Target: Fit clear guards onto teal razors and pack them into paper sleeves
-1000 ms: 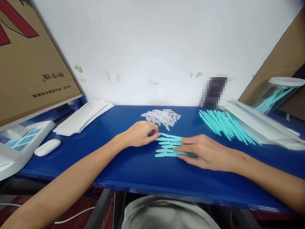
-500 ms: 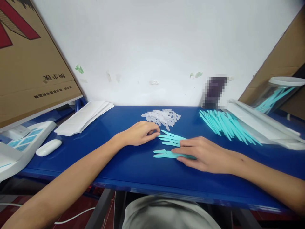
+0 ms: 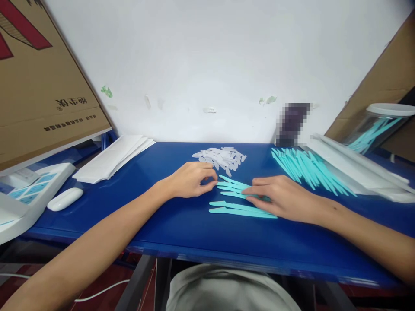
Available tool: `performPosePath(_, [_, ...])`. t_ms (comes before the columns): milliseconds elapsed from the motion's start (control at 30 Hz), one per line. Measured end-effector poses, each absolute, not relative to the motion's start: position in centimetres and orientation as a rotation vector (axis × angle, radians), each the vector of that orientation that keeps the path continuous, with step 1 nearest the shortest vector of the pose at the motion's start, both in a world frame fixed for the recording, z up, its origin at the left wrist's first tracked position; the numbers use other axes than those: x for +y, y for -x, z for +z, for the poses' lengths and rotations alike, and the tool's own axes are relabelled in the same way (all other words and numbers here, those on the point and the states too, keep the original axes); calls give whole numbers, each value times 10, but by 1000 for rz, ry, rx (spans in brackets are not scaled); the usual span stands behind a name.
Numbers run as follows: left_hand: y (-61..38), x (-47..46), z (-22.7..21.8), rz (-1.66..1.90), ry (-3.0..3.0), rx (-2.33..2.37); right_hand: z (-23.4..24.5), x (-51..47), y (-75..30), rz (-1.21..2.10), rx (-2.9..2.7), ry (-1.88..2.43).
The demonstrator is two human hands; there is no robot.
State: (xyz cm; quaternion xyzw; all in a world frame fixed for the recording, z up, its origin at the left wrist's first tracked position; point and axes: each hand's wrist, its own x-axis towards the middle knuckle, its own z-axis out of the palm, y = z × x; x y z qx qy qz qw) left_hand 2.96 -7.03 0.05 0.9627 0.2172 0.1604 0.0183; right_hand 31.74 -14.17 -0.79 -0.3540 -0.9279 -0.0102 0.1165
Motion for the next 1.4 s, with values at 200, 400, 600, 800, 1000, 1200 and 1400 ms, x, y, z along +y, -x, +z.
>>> performPosePath(200, [-29, -64, -4, 385, -2897, 750, -10, -145, -312, 58, -2737, 973])
performPosePath(400, [-29, -63, -6, 396, -2883, 791, -9, -150, -302, 100, -2769, 928])
performPosePath(600, [-30, -65, -3, 292, -2872, 858, -5, -151, -308, -170, -2729, 919])
performPosePath(800, [-29, -64, -4, 254, -2848, 864, -3, -145, -316, -240, -2795, 1065])
performPosePath(1000, [-29, -63, -5, 271, -2837, 816, -4, -147, -315, -123, -2820, 1002])
performPosePath(1200, [-29, -64, -3, 260, -2842, 803, -7, -147, -316, -164, -2748, 940])
performPosePath(1400, [-30, -66, -1, 245, -2852, 797, -7, -142, -318, -310, -2693, 1165])
